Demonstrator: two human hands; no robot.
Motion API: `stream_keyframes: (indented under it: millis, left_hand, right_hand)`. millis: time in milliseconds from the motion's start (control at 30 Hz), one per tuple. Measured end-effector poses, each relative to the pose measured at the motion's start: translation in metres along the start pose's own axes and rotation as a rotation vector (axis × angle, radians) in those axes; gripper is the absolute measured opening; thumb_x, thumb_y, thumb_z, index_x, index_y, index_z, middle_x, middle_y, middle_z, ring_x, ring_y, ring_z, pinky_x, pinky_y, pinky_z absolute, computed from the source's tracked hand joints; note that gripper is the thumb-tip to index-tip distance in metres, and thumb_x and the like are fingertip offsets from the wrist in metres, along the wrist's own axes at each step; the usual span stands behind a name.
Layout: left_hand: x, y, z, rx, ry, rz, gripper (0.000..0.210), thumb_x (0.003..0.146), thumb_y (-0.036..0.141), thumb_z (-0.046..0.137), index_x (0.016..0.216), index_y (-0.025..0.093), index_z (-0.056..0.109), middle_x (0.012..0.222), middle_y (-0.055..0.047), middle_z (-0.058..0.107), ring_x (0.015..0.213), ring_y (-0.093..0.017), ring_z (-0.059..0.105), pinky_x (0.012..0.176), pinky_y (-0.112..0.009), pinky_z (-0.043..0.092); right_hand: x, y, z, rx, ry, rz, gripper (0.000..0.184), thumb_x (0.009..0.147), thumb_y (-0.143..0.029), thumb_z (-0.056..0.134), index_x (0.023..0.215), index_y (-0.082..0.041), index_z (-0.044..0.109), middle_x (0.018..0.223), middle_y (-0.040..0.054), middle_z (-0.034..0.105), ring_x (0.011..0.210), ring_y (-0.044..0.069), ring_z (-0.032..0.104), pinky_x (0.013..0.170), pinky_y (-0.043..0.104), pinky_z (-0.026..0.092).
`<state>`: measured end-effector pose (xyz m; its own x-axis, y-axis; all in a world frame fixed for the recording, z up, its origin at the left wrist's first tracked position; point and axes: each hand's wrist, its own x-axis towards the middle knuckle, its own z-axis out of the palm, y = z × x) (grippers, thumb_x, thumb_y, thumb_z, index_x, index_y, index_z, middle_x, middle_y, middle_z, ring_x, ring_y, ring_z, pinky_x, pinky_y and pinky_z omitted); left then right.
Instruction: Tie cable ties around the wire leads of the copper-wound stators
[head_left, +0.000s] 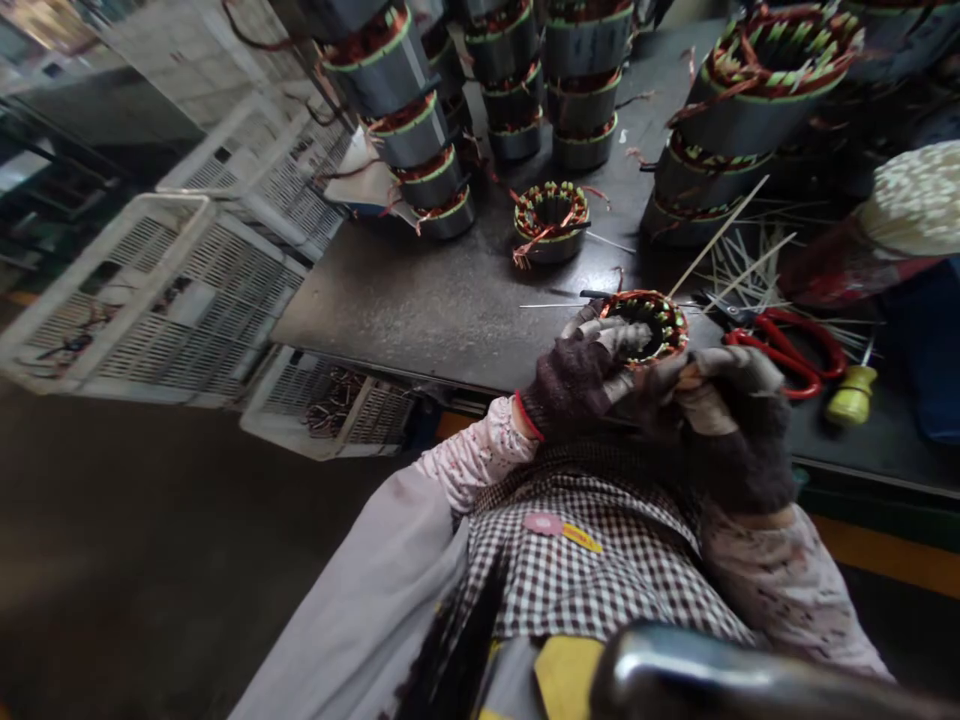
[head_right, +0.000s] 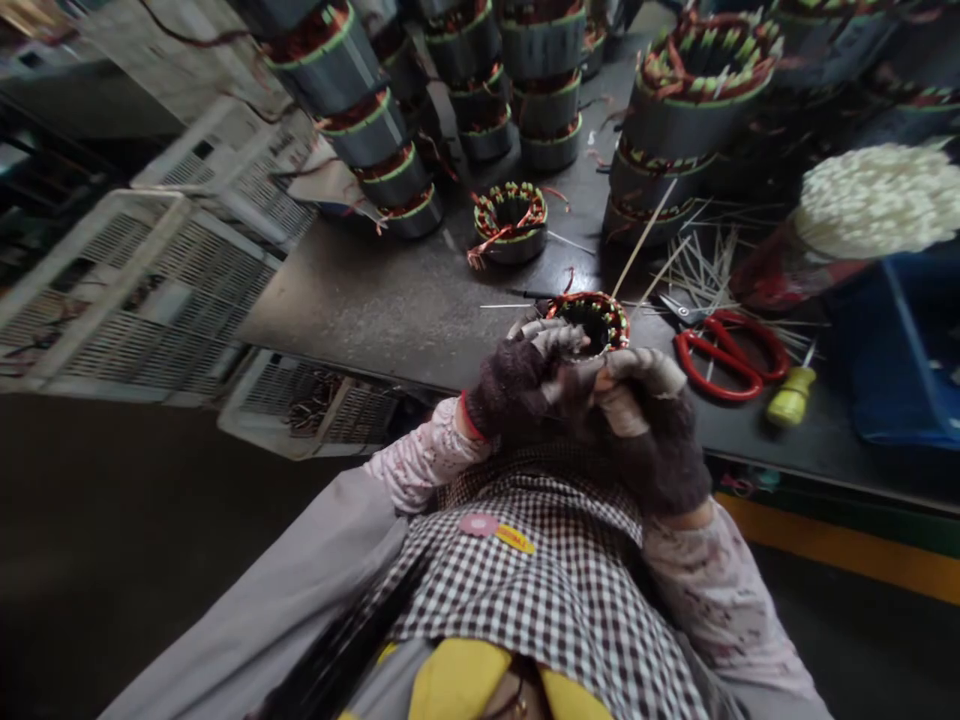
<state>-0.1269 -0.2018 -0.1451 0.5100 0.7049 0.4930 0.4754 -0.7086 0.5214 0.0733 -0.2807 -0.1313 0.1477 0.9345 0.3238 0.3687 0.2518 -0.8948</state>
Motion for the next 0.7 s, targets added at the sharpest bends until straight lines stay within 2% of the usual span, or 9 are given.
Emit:
stream_keyframes:
  millis: [133, 233, 333, 433, 500, 533, 600, 633, 700]
  left_hand:
    - [-0.002, -0.001, 0.001, 0.077, -0.045, 0.056, 0.018, 0.106, 0.034, 0.073, 0.117, 0.024, 0.082, 0.119, -0.006, 0.087, 0.131, -0.029, 0.075, 0.134, -0.062, 0.045]
    - [-0.001, -0.001, 0.003, 0.092, -0.056, 0.077, 0.017, 0.108, 0.034, 0.069, 0.113, 0.025, 0.083, 0.112, -0.004, 0.087, 0.128, -0.027, 0.076, 0.136, -0.064, 0.042]
    - [-0.001, -0.001, 0.004, 0.101, -0.043, 0.107, 0.02, 0.106, 0.039, 0.071, 0.113, 0.024, 0.082, 0.112, -0.006, 0.086, 0.124, -0.029, 0.078, 0.133, -0.065, 0.046]
    - [-0.001, 0.002, -0.001, 0.084, -0.002, 0.08, 0.026, 0.099, 0.042, 0.079, 0.114, 0.02, 0.081, 0.114, -0.009, 0.086, 0.119, -0.03, 0.08, 0.13, -0.062, 0.05]
    - [-0.001, 0.006, -0.006, 0.068, 0.027, -0.014, 0.03, 0.095, 0.041, 0.084, 0.115, 0.019, 0.081, 0.106, -0.007, 0.086, 0.11, -0.029, 0.082, 0.127, -0.058, 0.053]
    - [-0.001, 0.009, -0.009, 0.064, 0.034, -0.063, 0.029, 0.095, 0.04, 0.086, 0.114, 0.02, 0.081, 0.102, -0.006, 0.086, 0.105, -0.027, 0.082, 0.125, -0.056, 0.054]
    - [0.002, 0.013, -0.012, 0.063, 0.04, -0.115, 0.021, 0.095, 0.038, 0.086, 0.11, 0.023, 0.083, 0.096, -0.003, 0.087, 0.098, -0.024, 0.082, 0.121, -0.053, 0.056]
    - [0.004, 0.015, -0.013, 0.066, 0.041, -0.117, 0.016, 0.096, 0.036, 0.085, 0.106, 0.024, 0.084, 0.095, -0.002, 0.087, 0.096, -0.024, 0.082, 0.12, -0.052, 0.057]
    - [0.009, 0.017, -0.01, 0.076, 0.045, -0.114, 0.013, 0.096, 0.036, 0.085, 0.101, 0.025, 0.086, 0.095, -0.002, 0.088, 0.094, -0.023, 0.082, 0.118, -0.052, 0.057]
  right_hand:
    - [-0.005, -0.005, -0.001, 0.058, -0.102, 0.181, 0.017, 0.095, -0.045, 0.077, 0.098, -0.03, 0.07, 0.088, -0.0022, 0.076, 0.077, 0.019, 0.072, 0.073, 0.038, 0.063]
    - [0.013, -0.031, 0.013, 0.22, -0.005, 0.19, 0.018, 0.097, -0.044, 0.078, 0.097, -0.031, 0.065, 0.077, -0.0061, 0.067, 0.06, 0.014, 0.063, 0.056, 0.03, 0.053]
    - [0.054, -0.047, 0.049, 0.349, 0.24, 0.0, 0.025, 0.098, -0.047, 0.073, 0.094, -0.029, 0.057, 0.075, -0.0074, 0.06, 0.06, 0.011, 0.058, 0.06, 0.029, 0.054]
    - [0.08, -0.036, 0.067, 0.284, 0.316, -0.07, 0.031, 0.096, -0.056, 0.071, 0.095, -0.027, 0.059, 0.087, -0.003, 0.067, 0.078, 0.014, 0.066, 0.082, 0.037, 0.063]
    - [0.076, -0.018, 0.052, 0.257, 0.343, -0.06, 0.038, 0.096, -0.064, 0.069, 0.096, -0.026, 0.063, 0.094, -0.0001, 0.073, 0.086, 0.017, 0.071, 0.086, 0.04, 0.064]
    - [0.068, -0.008, 0.036, 0.24, 0.379, -0.014, 0.042, 0.097, -0.067, 0.065, 0.097, -0.025, 0.064, 0.094, 0.0009, 0.074, 0.085, 0.018, 0.072, 0.082, 0.039, 0.063]
    - [0.052, 0.015, -0.008, 0.121, 0.456, 0.176, 0.047, 0.1, -0.07, 0.054, 0.096, -0.024, 0.065, 0.088, 0.0026, 0.073, 0.075, 0.019, 0.07, 0.072, 0.038, 0.06]
    - [0.045, 0.025, -0.033, -0.059, 0.503, 0.267, 0.045, 0.099, -0.067, 0.054, 0.092, -0.024, 0.065, 0.083, 0.0033, 0.071, 0.071, 0.02, 0.067, 0.071, 0.039, 0.058]
    - [0.039, 0.043, -0.077, -0.516, 0.441, 0.403, 0.035, 0.095, -0.056, 0.056, 0.092, -0.024, 0.068, 0.083, 0.0073, 0.072, 0.075, 0.024, 0.068, 0.08, 0.045, 0.057]
